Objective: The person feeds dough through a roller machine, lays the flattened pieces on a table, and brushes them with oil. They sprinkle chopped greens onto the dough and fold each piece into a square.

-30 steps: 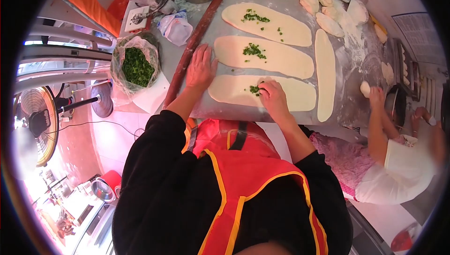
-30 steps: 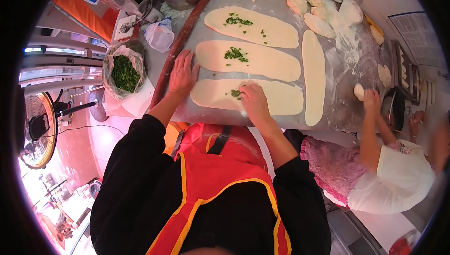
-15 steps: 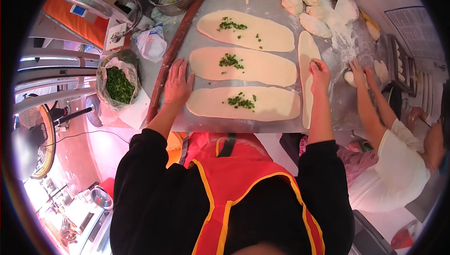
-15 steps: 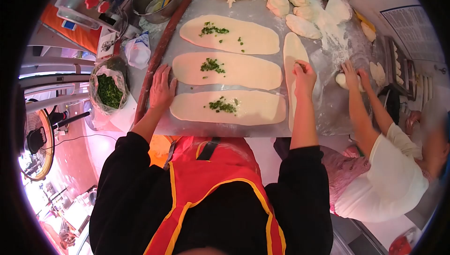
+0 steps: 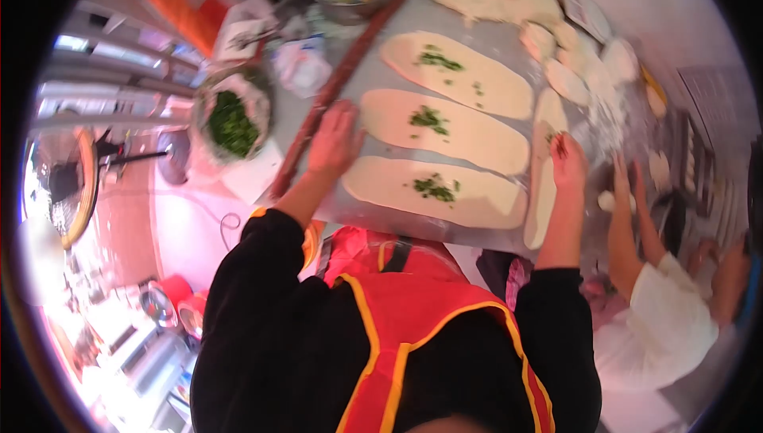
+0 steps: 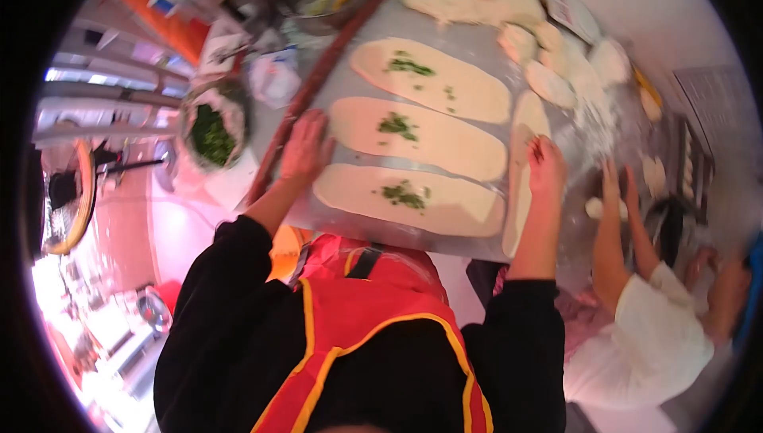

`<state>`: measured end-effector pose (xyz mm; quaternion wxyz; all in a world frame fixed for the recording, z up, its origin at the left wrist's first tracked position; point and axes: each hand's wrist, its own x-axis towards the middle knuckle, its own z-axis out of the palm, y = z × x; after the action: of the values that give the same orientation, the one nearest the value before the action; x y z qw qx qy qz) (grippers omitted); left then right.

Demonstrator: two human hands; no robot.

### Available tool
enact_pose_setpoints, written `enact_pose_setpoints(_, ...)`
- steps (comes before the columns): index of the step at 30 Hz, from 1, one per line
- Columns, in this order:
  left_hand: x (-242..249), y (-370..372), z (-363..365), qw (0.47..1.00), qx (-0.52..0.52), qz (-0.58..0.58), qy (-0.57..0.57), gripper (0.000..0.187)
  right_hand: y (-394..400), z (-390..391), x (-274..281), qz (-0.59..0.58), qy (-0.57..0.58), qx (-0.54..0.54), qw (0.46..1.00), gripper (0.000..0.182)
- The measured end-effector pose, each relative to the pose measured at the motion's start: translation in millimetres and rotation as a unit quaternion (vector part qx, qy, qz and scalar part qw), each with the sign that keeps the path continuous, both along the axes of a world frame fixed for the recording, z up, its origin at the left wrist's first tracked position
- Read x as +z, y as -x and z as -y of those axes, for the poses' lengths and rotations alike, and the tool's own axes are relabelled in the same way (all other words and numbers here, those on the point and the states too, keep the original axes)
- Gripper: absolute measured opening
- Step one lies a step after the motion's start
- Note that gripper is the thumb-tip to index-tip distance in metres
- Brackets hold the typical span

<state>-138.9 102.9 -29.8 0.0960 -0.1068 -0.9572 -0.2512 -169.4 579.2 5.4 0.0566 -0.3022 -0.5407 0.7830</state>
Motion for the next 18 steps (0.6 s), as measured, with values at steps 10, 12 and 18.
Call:
enact_pose_setpoints(10,-8,-2,2,0.995,0.029,0.047,0.086,0.049,9,381,68,-0.009,0.106,0.439,0.892,0.016)
enact_pose_setpoints(12,-20,1,-1,0.995,0.038,0.017,0.085,0.051,10,446,60,-0.05,-0.018,0.545,0.837,0.019)
enact_pose_setpoints(18,-34,1,1,0.995,0.025,-0.048,-0.085,0.053,6,566,18,-0.344,-0.504,0.511,0.606,0.021)
